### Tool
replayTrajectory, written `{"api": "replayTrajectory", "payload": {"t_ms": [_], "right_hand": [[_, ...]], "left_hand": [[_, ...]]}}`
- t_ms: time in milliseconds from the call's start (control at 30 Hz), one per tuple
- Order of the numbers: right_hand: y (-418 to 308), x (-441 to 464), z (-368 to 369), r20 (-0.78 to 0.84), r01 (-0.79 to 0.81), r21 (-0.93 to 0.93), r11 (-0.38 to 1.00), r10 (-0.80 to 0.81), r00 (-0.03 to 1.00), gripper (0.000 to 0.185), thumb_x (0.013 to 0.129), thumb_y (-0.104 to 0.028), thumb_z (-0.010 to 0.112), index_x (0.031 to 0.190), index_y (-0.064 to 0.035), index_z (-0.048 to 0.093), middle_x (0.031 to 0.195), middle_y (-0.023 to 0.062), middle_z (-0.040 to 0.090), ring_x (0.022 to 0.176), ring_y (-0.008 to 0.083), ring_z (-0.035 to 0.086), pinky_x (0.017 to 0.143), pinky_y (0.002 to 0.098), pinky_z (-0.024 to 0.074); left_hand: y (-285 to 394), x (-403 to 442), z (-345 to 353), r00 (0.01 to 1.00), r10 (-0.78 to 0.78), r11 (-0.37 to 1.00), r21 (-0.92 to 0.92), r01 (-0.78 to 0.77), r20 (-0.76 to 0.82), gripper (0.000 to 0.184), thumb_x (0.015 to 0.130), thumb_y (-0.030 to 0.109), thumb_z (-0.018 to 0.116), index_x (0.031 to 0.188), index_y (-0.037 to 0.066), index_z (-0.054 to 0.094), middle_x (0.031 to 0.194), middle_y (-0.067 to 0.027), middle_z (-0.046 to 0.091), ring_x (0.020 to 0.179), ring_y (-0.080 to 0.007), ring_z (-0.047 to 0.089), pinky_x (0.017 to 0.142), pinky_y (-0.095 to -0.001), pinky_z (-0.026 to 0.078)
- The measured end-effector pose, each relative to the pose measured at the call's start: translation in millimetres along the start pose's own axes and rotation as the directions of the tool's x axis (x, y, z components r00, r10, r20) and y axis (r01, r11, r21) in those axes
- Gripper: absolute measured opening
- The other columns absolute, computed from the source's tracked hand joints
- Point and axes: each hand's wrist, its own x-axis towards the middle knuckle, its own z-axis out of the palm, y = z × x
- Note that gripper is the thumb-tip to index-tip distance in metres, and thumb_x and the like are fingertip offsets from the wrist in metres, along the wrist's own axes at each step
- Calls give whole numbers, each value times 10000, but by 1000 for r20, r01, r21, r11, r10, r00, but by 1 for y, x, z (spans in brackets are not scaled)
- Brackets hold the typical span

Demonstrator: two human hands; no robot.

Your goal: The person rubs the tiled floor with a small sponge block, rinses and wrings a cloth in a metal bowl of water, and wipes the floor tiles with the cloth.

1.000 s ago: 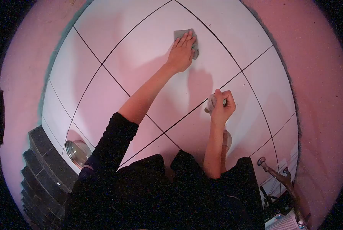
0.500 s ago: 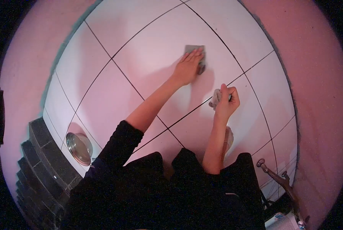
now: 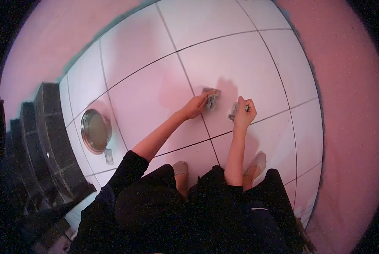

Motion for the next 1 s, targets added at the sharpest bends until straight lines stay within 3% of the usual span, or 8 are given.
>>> {"api": "replayTrajectory", "payload": {"t_ms": [67, 133, 367, 433, 500, 633, 767, 1000], "right_hand": [[5, -1, 11, 35, 24, -16, 1000, -23, 999, 378, 840, -92, 638, 588, -110, 357, 585, -52, 418, 570, 47, 353, 523, 225, 326], [14, -3, 16, 71, 40, -35, 999, -37, 997, 377, 838, -92, 637, 587, -112, 357, 586, -50, 420, 572, 50, 358, 524, 227, 331], [39, -33, 59, 420, -33, -353, 935, 190, 887, 320, 835, -134, 645, 598, -92, 435, 615, -43, 446, 595, 61, 379, 539, 237, 341], [47, -49, 78, 526, -3, -424, 906, 249, 813, 301, 838, -148, 648, 607, -82, 466, 623, -41, 458, 603, 62, 392, 547, 238, 347], [49, -74, 96, 580, -40, -490, 871, 360, 731, 284, 843, -183, 656, 628, -68, 511, 632, -37, 476, 600, 63, 411, 544, 241, 354], [55, -114, 119, 743, 81, -470, 879, 344, 575, 277, 848, -245, 669, 681, -58, 551, 649, -14, 524, 605, 65, 461, 551, 242, 389], [52, -140, 135, 752, 38, -498, 867, 409, 518, 272, 855, -262, 665, 712, -56, 558, 663, 1, 544, 623, 70, 489, 572, 239, 411], [55, -147, 132, 773, 66, -508, 859, 420, 475, 295, 858, -282, 666, 719, -47, 553, 673, 10, 556, 622, 76, 495, 582, 241, 420]], "left_hand": [[12, -25, -18, 991, -122, 884, -460, 82, -58, 418, 970, 124, 315, 1374, 31, 369, 1337, -111, 495, 1174, -273, 513, 986, -366, 412], [12, -56, -36, 977, -213, 324, -945, 46, -26, 459, 1004, 225, 268, 1420, 35, 311, 1379, -94, 453, 1231, -246, 470, 1044, -360, 366], [-11, -225, -114, 758, -109, -51, -757, -651, -644, 476, 980, 341, 338, 1356, 59, 412, 1412, -107, 407, 1305, -275, 380, 1100, -420, 300], [-58, -290, -141, 637, 195, -309, -663, -682, -746, 521, 965, 424, 343, 1338, 71, 431, 1396, -109, 425, 1297, -288, 391, 1084, -439, 313], [1, -342, -168, 244, -633, 232, -481, -845, -734, 565, 954, 486, 344, 1307, 61, 459, 1368, -112, 454, 1272, -287, 421, 1057, -438, 344], [-73, -435, -212, -193, -562, 656, -292, -696, -804, 562, 979, 485, 307, 1304, 49, 451, 1300, -99, 519, 1208, -252, 490, 1017, -394, 397], [-130, -474, -226, -319, -480, 799, -256, -544, -817, 495, 994, 425, 334, 1271, 40, 475, 1266, -94, 543, 1164, -237, 525, 992, -373, 422], [-169, -474, -240, -152, -572, 671, -353, -653, -806, 428, 968, 352, 467, 1116, -34, 578, 1058, -107, 638, 964, -215, 627, 852, -343, 503]]}}
